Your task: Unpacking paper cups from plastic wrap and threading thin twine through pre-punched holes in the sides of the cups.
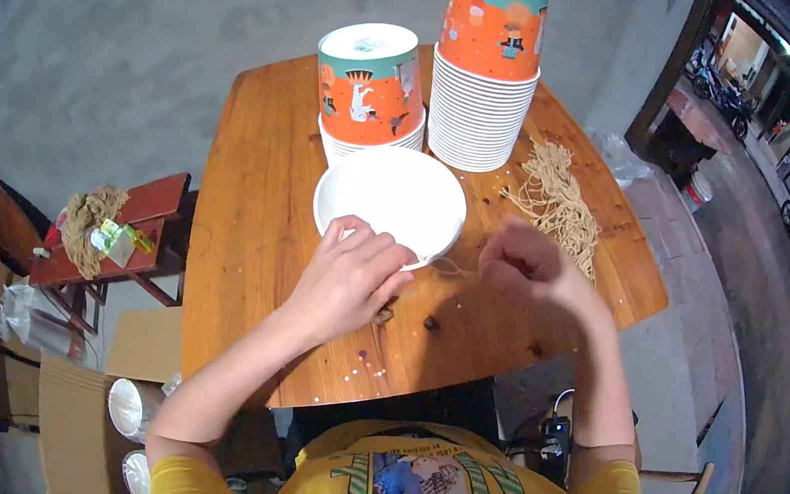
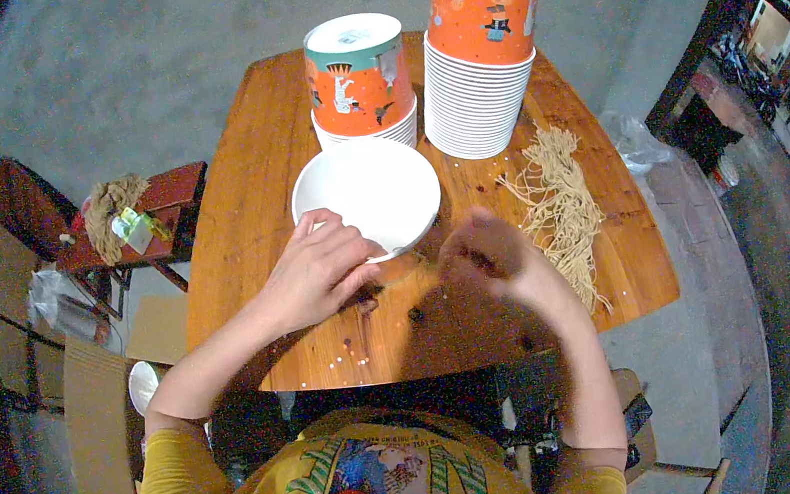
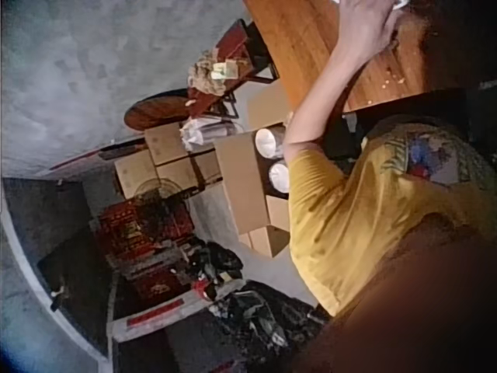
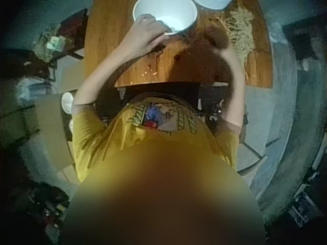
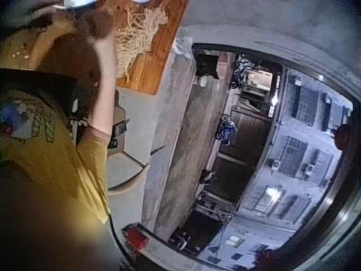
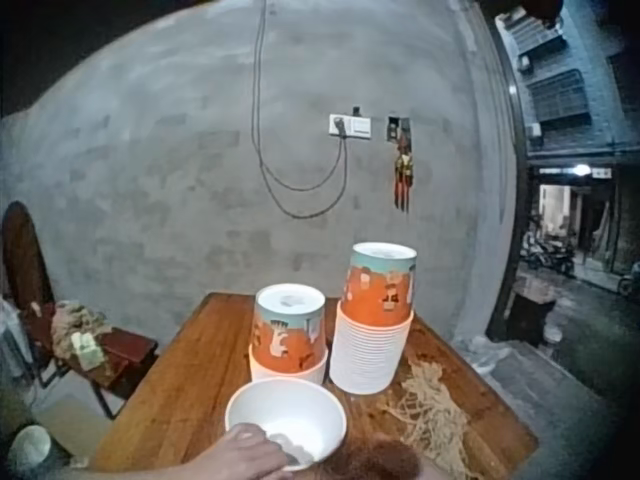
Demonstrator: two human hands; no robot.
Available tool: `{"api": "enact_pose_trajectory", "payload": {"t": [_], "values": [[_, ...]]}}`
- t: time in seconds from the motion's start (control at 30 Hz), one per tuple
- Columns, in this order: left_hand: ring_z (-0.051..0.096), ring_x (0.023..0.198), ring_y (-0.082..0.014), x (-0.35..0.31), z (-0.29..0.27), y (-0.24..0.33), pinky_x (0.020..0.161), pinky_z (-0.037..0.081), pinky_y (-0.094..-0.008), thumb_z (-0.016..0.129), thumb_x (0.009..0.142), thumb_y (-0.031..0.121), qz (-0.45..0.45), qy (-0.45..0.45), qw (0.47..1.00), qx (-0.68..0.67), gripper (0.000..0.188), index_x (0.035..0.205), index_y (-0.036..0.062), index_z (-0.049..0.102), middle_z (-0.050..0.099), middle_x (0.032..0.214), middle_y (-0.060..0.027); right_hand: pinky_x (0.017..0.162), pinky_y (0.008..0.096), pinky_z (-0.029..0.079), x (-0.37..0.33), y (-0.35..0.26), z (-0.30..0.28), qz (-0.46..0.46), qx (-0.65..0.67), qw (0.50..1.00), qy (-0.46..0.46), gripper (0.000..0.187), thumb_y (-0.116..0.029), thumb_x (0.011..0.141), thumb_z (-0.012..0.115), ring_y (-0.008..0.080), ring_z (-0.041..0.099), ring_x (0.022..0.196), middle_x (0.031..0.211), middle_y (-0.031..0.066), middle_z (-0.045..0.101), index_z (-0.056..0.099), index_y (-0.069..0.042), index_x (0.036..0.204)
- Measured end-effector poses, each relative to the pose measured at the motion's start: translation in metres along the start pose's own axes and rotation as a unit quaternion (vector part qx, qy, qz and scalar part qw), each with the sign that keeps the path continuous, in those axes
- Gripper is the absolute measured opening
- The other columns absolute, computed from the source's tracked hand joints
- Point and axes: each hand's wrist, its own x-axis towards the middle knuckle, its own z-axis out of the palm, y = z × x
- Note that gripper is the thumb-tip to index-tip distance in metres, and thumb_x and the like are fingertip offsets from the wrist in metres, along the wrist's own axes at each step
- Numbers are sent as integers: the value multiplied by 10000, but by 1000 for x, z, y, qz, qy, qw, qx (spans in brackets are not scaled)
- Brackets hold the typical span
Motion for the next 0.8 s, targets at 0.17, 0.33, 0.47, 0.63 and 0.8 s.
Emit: {"api": "enact_pose_trajectory", "payload": {"t": [0.17, 0.33, 0.47, 0.63, 0.8], "values": [[535, 838, -221, -14, -12, -5, 867, 354, -373, 629, 816, 181, -32, 4, 999, 33, 112, 887, 107, 582, 529, 801, -35, 589, 235, 380, 19, -19, -6, 24, 34, 988, -150, 105, -113, 823, 617, 81, 448, 638, 718, -21, 474, 583, -20, 859], [525, 882, -231, -31, -23, -11, 920, 354, -400, 632, 815, 181, -54, 6, 998, 29, 113, 897, 111, 598, 522, 829, -50, 584, 231, 373, 31, -22, -3, 17, 50, 980, -192, 182, -97, 805, 663, 60, 429, 647, 707, -34, 478, 602, -29, 963], [528, 886, -231, -40, -28, -13, 946, 351, -408, 635, 812, 171, -64, 16, 997, 31, 114, 894, 102, 596, 519, 833, -53, 672, 272, 449, 41, -28, 4, -19, -75, 989, -126, 238, -59, 748, 704, 114, 549, 745, 801, 21, 582, 606, -21, 962], [532, 885, -238, -45, -32, -16, 955, 357, -424, 635, 810, 146, -69, 13, 997, 24, 106, 893, 98, 589, 512, 831, -59, 732, 317, 451, 45, -32, 10, -157, -105, 969, -160, 162, -37, 746, 664, 211, 565, 808, 806, 91, 546, 597, -54, 892], [539, 931, -249, -47, -33, -19, 1006, 347, -451, 635, 799, 118, -58, -1, 998, -4, 122, 904, 79, 586, 520, 862, -74, 701, 327, 440, 82, -35, 40, -255, -148, 953, -78, 42, -55, 785, 604, 236, 543, 782, 786, 87, 507, 585, -56, 822]]}}
